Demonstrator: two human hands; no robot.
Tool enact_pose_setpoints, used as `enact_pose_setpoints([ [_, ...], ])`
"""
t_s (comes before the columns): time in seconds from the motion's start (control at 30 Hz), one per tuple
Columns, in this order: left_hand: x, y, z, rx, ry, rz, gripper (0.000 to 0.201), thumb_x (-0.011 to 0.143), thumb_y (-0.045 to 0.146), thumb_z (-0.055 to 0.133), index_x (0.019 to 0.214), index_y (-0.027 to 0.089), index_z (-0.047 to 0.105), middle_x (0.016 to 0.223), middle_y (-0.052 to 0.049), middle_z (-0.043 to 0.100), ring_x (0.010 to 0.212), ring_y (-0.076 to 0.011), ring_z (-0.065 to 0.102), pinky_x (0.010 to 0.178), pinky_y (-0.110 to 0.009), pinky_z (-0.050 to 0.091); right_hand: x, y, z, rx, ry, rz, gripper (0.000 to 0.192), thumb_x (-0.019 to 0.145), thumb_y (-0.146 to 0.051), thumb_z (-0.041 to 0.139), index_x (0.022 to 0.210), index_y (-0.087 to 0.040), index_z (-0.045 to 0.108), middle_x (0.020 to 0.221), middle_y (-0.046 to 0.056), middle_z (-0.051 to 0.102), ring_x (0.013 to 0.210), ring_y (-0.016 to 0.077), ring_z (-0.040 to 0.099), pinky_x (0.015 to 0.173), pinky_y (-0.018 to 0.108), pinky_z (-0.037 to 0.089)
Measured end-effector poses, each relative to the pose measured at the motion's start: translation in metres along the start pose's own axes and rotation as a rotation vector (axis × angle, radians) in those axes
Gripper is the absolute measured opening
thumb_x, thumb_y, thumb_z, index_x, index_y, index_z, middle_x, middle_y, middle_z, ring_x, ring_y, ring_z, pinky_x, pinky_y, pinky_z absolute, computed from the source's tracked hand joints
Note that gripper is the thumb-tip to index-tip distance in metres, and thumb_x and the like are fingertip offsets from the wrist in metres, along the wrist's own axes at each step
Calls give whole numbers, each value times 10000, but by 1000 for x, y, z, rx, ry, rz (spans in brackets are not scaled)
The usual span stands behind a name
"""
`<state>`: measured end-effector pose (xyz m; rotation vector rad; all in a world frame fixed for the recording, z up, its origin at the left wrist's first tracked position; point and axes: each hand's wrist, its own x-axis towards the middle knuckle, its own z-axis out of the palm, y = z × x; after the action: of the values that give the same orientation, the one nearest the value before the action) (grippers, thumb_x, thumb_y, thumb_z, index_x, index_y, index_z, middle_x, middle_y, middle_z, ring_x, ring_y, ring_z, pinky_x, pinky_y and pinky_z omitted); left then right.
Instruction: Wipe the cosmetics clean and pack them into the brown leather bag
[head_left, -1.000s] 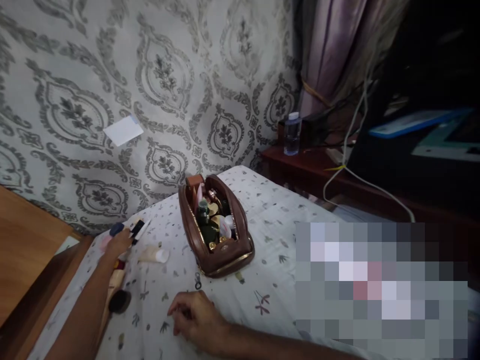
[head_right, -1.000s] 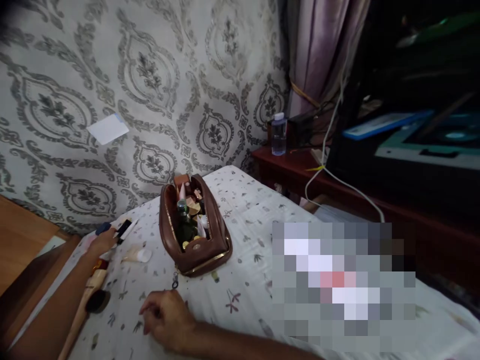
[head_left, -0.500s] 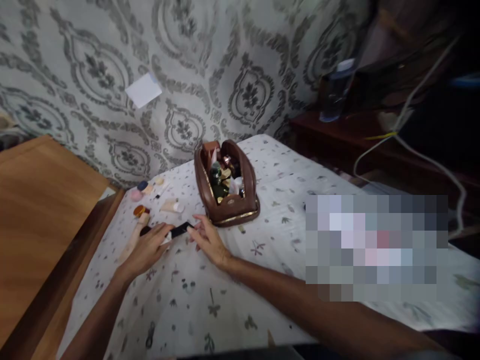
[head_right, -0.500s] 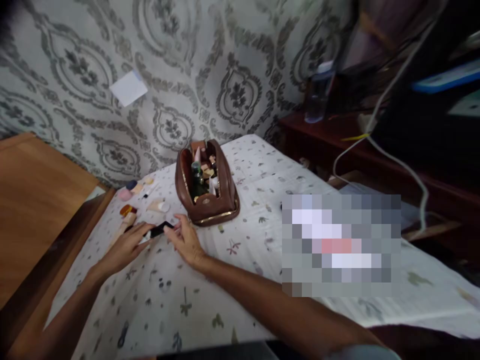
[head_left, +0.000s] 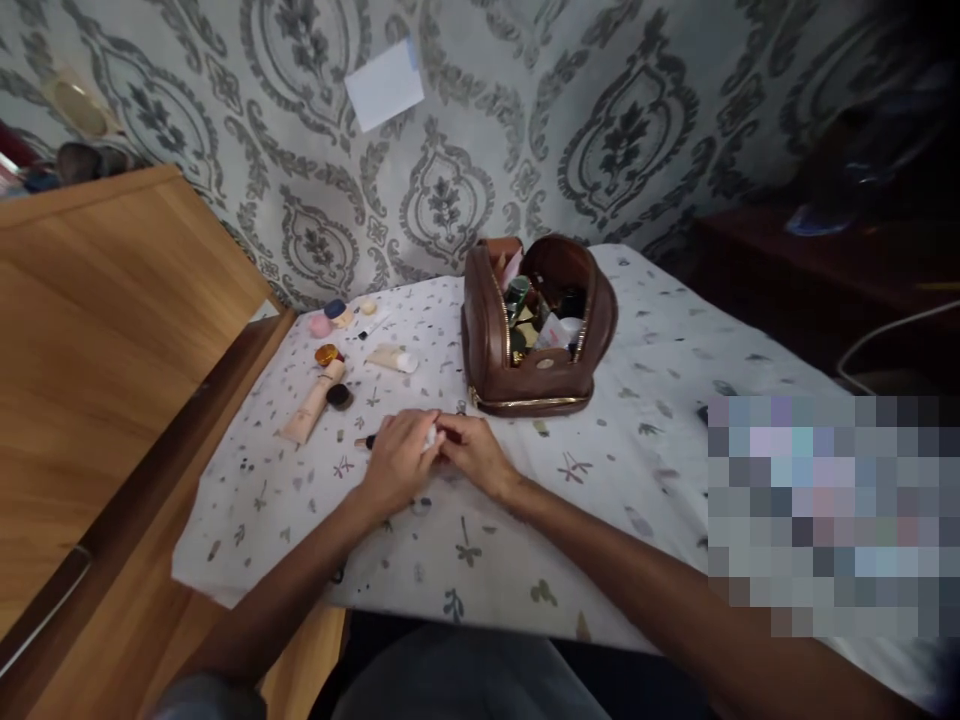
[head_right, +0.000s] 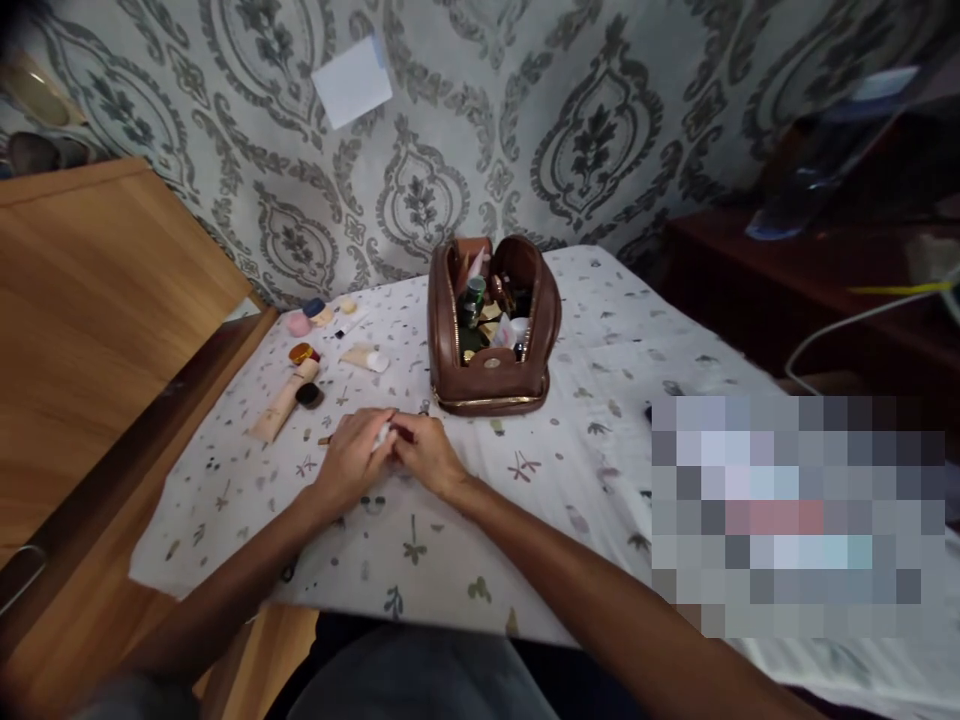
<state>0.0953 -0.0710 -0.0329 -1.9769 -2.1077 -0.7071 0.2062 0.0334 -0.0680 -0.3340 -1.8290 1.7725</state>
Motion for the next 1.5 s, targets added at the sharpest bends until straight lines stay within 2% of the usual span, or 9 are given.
enact_pose_setpoints([
  [0.17,-2,-20,4,113,-137,-15,311,1012,354,373,945,179,621,877,-80,678,862,-233,609,799,-361,441,-1,-4,-1,3,24,21,204,801,-352,613,677,-191,631,572,-27,606,497,115,517,521,237,430],
  [0.37,-12,-55,-8,138,-145,-43,309,1002,361,385,997,176,633,934,-94,654,911,-244,574,839,-360,422,0,-8,1,10,38,106,369,751,-554,693,700,-193,640,590,-2,677,467,123,528,501,257,440],
  [0.67,2,-69,-23,-326,-14,-372,397,929,468,448,646,199,515,614,6,491,638,-165,467,669,-277,352,-2,-9,1,161,199,181,386,714,-551,738,717,-191,601,587,9,655,531,146,599,546,265,472],
  [0.83,16,-81,-24,-499,56,-465,417,894,517,448,689,179,582,590,21,503,595,-143,479,602,-253,363,-4,-12,2,35,202,131,434,759,-475,689,1080,-196,600,748,-1,638,590,159,631,512,260,465],
  [0.93,24,-81,-18,-606,60,-547,373,857,514,517,778,172,640,533,36,494,499,-133,478,506,-237,362,-6,-16,2,-228,183,7,395,759,-372,688,1118,-219,627,958,46,642,745,181,630,571,276,483],
  [1.1,34,-71,-9,-773,76,-644,439,878,561,448,734,179,608,467,52,435,385,-111,411,402,-222,331,-12,-19,2,-567,141,-211,144,861,-230,552,828,-190,687,813,61,608,766,197,584,695,319,486],
  [1.27,39,-65,-8,-827,103,-619,411,830,552,555,673,175,601,476,47,461,444,-107,443,443,-211,345,-18,-18,2,-646,162,-248,389,875,-353,607,1239,-215,596,990,81,647,873,230,623,781,360,529],
  [1.4,36,-65,-5,-879,81,-642,444,834,583,544,697,166,612,459,47,456,422,-99,422,422,-210,305,-19,-21,3,-617,174,-236,287,941,-387,506,1101,-204,659,970,95,655,893,235,629,816,365,516],
  [1.5,30,-64,-8,-1029,7,-662,500,838,633,494,847,155,641,508,32,506,421,-110,450,397,-214,301,-16,-22,0,-455,193,-87,356,953,-464,463,1026,-183,669,743,47,628,671,191,595,651,308,488],
])
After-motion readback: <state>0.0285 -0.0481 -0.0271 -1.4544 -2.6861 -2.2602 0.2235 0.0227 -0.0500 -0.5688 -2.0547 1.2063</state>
